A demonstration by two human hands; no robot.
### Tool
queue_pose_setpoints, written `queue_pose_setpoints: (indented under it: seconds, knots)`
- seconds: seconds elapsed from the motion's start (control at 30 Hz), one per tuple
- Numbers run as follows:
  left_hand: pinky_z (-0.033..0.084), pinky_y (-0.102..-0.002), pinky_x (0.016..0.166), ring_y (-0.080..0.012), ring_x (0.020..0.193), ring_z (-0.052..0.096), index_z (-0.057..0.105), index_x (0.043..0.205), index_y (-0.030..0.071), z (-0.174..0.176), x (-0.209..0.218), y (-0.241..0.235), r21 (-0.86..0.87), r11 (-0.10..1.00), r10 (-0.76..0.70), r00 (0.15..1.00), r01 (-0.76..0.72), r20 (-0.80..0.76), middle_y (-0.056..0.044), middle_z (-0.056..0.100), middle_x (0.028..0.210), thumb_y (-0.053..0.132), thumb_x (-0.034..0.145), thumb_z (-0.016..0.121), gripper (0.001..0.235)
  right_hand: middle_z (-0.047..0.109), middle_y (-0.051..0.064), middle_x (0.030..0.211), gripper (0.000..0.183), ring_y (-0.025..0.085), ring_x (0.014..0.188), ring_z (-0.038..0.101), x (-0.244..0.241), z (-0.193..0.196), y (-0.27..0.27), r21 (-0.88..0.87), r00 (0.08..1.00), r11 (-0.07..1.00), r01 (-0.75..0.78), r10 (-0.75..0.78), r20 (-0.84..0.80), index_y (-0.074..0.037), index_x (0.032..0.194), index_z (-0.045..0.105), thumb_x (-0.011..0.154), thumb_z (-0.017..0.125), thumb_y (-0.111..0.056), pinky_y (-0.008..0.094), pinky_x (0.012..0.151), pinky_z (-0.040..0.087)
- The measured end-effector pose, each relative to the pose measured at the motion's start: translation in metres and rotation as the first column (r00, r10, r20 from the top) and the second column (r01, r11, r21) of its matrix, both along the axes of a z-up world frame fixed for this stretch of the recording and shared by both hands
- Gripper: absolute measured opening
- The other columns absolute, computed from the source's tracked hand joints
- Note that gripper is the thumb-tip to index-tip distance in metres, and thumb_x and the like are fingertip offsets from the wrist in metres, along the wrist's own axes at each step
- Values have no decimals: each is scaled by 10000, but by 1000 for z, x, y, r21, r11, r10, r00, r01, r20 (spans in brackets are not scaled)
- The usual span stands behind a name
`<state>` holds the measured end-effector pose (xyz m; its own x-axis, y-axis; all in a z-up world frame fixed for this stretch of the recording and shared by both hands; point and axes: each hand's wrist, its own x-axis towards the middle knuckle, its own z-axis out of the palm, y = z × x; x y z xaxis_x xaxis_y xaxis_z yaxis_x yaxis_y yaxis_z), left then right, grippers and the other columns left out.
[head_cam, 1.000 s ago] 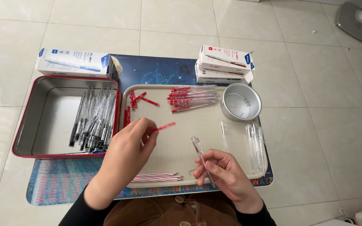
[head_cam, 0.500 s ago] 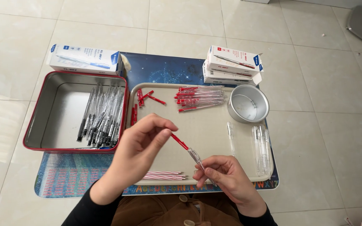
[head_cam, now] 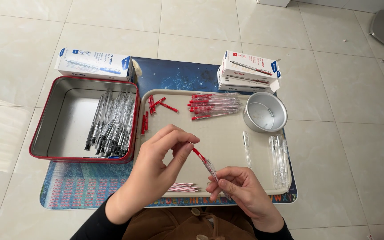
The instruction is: Assembling ballpoint pens by inserting ink refills into clear barrels and attaching red caps.
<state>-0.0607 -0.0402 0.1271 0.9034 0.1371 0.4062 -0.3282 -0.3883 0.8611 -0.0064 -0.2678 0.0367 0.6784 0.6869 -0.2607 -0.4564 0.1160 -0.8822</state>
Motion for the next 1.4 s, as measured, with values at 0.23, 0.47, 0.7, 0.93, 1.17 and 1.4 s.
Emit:
queue_pose_setpoints:
  seconds: [0.23,0.47,0.7,0.93,1.17,1.4]
  knots:
    - [453,-238,591,-114,606,531,538,845,78,-7,1,-12,106,984,133,988,-141,78,4,562,702,41,859,625,96,743,263,770,225,345,600,727,-1,0,3,-55,1000,998,6,-6,3,81,943,694,810,675,-100,365,645,562]
    - [493,-235,601,-117,638,603,592,776,79,-15,3,-21,-70,997,6,999,-9,-39,0,653,720,77,871,614,98,724,224,747,247,321,575,709,0,5,5,-51,1000,999,-3,4,17,80,961,692,828,656,-124,332,582,532]
    - [608,-226,660,-142,750,685,631,789,48,-23,3,-28,-273,962,-49,996,26,-76,-82,702,822,79,861,616,80,710,198,729,240,274,548,663,0,5,5,-41,999,999,23,-21,48,104,958,692,840,641,-99,322,539,499]
    - [619,-227,671,-119,699,698,535,833,61,-21,0,-34,-400,915,-122,981,53,-149,-59,687,775,92,807,699,169,698,242,730,166,269,537,656,0,3,6,46,999,999,25,-27,39,52,964,685,855,629,-60,337,569,521]
    - [566,-202,624,-114,601,695,445,1145,134,-24,-1,-42,-315,949,-126,937,18,-327,-32,695,739,57,792,660,421,715,173,720,176,238,569,686,-3,18,14,-66,954,992,105,-82,289,45,960,711,819,664,-50,332,622,595]
    - [598,-200,654,-75,658,664,594,1079,86,-26,1,-32,-228,968,-144,973,102,-179,-33,669,844,140,794,726,318,748,156,655,218,192,615,732,-3,24,10,-197,919,958,207,-122,375,9,950,740,808,678,-144,287,653,583]
